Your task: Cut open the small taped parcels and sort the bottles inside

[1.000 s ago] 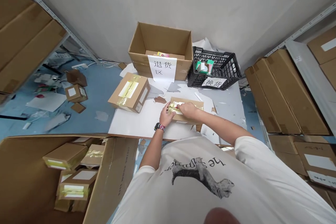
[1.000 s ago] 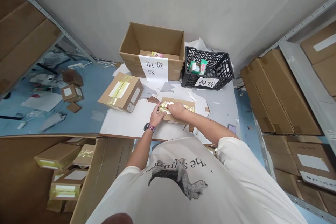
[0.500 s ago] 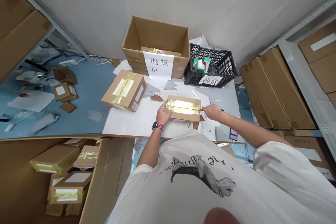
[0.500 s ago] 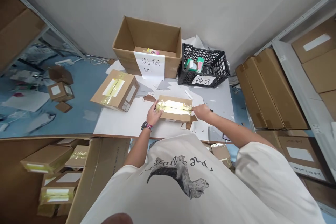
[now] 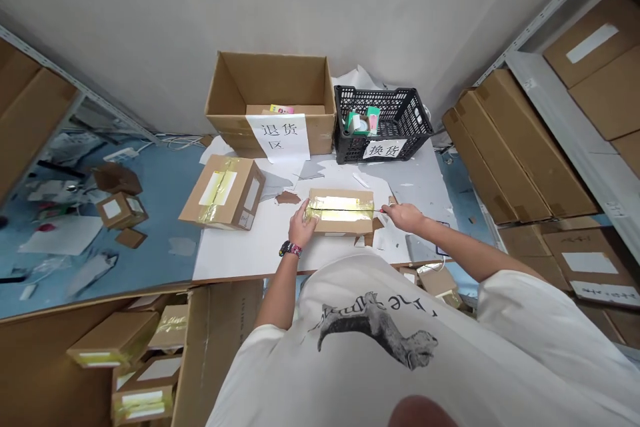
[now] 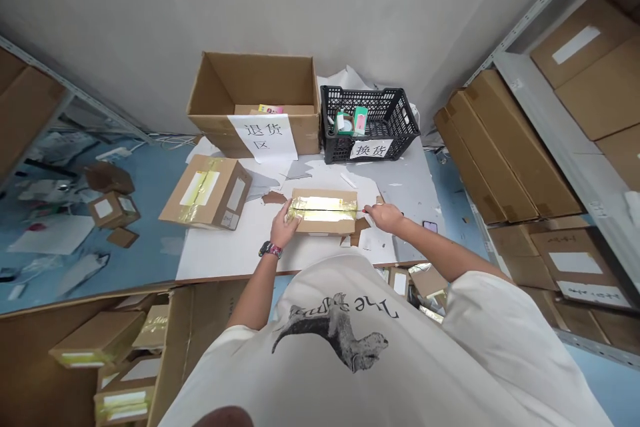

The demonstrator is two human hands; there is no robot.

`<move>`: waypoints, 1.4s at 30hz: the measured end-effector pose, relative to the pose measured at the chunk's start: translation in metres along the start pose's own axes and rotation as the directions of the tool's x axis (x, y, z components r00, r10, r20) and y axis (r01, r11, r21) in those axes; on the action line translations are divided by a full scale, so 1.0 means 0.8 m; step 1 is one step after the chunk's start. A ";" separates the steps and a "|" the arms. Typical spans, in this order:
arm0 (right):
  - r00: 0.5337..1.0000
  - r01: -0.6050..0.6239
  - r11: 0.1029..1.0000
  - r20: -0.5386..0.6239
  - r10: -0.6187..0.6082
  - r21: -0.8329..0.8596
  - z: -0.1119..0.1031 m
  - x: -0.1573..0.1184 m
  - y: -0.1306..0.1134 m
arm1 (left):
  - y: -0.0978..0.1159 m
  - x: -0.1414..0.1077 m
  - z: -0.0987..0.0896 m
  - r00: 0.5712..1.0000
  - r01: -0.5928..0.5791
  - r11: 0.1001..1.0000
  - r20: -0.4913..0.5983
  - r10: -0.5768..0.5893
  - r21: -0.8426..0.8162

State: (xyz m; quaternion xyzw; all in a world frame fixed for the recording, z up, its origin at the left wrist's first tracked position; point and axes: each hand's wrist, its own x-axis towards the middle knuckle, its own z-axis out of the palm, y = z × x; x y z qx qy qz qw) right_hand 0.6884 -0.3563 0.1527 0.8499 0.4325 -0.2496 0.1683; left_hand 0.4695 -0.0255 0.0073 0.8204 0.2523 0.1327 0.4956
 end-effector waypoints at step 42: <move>0.980 0.098 0.979 -0.191 -0.063 0.180 0.039 0.017 -0.014 | 0.131 0.109 0.073 0.840 -0.462 0.809 0.471 0.269 0.362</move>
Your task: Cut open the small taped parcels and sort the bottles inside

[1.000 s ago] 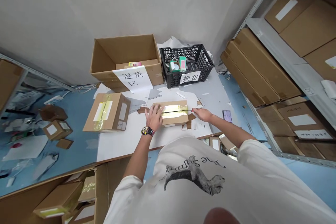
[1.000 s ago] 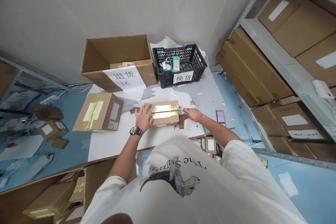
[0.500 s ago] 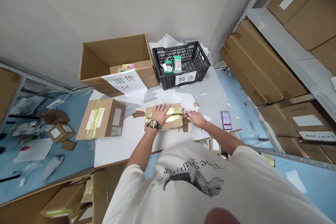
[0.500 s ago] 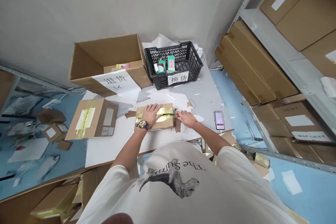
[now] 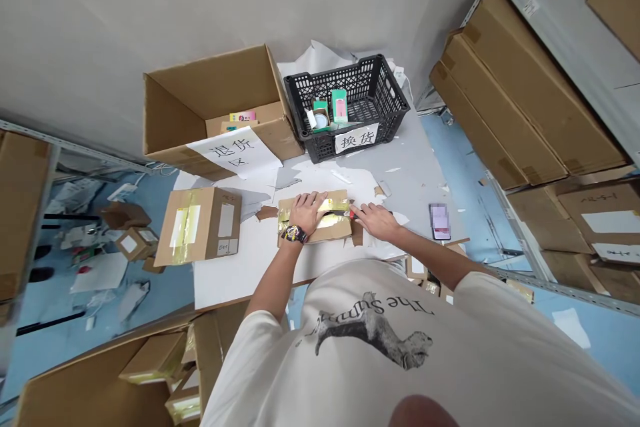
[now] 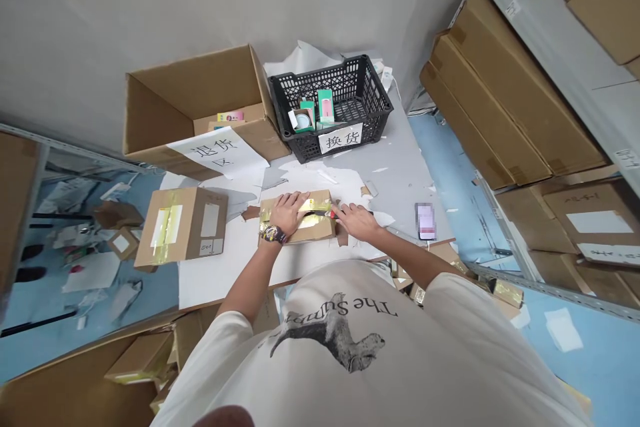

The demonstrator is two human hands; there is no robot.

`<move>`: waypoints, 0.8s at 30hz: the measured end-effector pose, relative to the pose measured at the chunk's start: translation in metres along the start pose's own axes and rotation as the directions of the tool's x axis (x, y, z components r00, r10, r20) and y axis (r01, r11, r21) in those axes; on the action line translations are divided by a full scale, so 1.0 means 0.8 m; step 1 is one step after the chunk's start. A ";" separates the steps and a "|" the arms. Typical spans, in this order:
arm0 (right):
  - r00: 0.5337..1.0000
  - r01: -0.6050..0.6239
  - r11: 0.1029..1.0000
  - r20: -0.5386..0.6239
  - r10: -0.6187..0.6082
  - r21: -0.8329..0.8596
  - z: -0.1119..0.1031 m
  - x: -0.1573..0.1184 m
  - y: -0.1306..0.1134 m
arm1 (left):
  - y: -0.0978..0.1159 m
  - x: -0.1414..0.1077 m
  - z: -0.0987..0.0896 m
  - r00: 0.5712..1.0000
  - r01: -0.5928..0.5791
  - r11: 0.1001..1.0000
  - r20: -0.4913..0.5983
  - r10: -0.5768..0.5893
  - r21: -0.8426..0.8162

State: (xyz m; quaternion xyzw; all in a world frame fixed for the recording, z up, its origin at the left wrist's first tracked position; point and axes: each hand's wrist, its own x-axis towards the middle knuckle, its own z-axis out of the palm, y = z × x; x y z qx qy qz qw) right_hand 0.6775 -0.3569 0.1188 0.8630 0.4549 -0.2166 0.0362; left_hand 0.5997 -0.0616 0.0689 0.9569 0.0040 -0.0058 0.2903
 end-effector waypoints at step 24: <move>0.961 -0.274 0.961 -0.045 0.272 -0.027 0.003 -0.001 -0.040 | -0.013 0.024 0.003 0.996 -0.074 0.997 -0.056 0.076 0.038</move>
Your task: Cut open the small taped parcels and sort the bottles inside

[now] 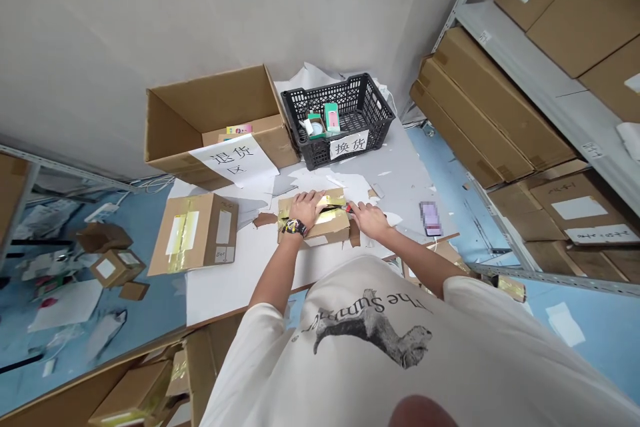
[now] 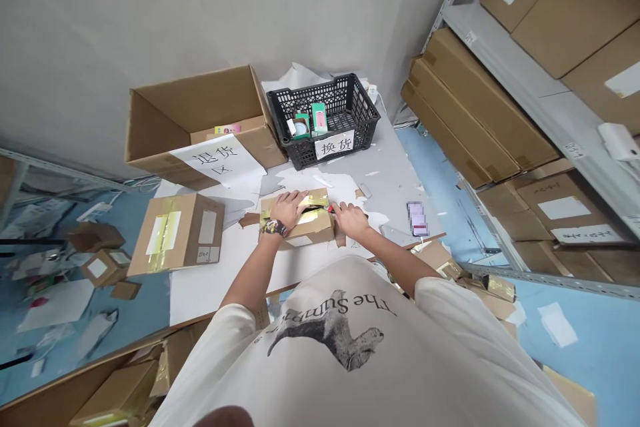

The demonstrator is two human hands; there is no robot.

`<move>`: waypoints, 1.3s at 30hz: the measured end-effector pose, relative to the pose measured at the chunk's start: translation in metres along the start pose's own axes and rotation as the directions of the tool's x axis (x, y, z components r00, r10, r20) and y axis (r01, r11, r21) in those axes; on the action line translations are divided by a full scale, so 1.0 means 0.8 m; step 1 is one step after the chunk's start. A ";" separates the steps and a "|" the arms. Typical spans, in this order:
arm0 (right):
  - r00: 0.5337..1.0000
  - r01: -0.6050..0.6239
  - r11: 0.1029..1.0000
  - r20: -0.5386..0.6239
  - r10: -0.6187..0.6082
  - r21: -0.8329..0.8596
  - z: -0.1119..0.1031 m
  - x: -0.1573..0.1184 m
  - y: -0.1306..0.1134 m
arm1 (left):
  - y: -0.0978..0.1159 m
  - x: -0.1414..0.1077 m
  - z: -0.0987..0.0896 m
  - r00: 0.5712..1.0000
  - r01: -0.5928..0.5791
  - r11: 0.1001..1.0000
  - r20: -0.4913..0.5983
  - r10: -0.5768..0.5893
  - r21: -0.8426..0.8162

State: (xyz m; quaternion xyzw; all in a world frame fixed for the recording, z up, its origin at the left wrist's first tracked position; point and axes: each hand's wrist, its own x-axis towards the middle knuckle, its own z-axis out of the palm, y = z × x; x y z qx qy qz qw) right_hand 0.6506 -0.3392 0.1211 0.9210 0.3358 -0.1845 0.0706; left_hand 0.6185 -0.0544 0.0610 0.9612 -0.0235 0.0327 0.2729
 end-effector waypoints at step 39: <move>0.973 -0.050 0.585 -0.093 0.212 0.809 0.034 0.040 0.037 | 0.079 -0.076 0.042 1.000 -0.005 1.000 0.028 0.004 0.026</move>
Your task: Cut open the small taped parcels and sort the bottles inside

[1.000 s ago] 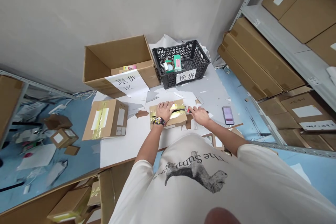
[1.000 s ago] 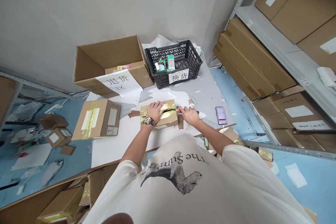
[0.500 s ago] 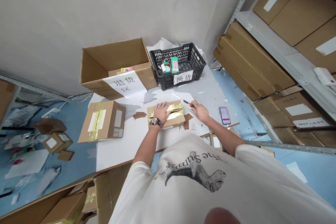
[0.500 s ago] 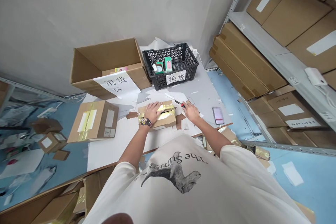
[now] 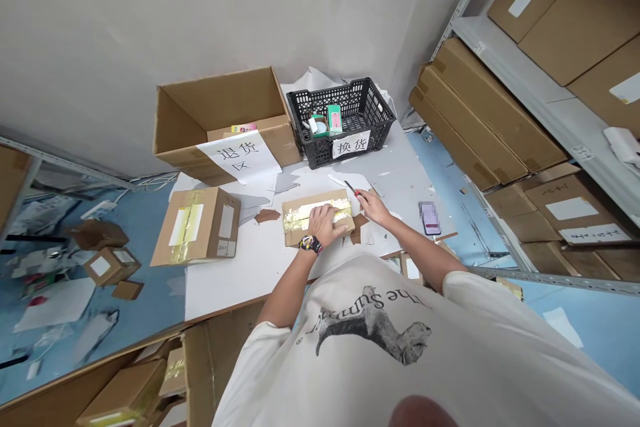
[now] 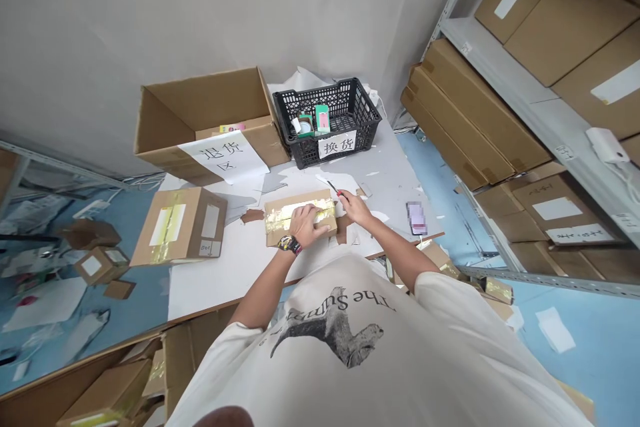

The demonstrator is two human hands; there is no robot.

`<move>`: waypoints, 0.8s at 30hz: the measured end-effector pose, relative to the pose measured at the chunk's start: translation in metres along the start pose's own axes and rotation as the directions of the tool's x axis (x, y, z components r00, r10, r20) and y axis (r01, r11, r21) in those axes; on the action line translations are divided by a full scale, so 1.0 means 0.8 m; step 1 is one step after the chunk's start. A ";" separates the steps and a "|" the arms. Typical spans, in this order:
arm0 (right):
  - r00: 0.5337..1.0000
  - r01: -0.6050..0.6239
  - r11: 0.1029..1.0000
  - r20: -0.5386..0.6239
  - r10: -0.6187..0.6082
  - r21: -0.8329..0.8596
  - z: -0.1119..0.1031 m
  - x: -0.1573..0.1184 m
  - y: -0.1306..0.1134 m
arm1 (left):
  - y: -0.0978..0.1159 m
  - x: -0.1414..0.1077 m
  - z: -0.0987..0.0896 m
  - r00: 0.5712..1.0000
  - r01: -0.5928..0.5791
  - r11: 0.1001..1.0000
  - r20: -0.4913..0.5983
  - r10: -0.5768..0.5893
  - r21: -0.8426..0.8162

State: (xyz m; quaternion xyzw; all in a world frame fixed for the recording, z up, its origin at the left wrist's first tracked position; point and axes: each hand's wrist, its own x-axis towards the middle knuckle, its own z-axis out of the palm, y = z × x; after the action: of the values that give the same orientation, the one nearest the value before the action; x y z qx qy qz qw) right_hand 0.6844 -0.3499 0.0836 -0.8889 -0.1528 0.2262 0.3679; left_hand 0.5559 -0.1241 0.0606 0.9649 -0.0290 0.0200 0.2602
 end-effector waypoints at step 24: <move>0.885 -0.054 0.997 0.465 0.024 0.051 -0.078 -0.006 0.025 | 0.038 0.003 -0.013 0.988 0.051 0.991 0.140 -0.069 0.127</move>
State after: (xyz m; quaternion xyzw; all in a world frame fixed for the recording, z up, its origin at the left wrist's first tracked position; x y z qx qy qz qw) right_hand 0.7144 -0.4024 0.1096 -0.7999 -0.2116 0.4441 0.3438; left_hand 0.5558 -0.1453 0.0849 0.9785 -0.0171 -0.0557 0.1977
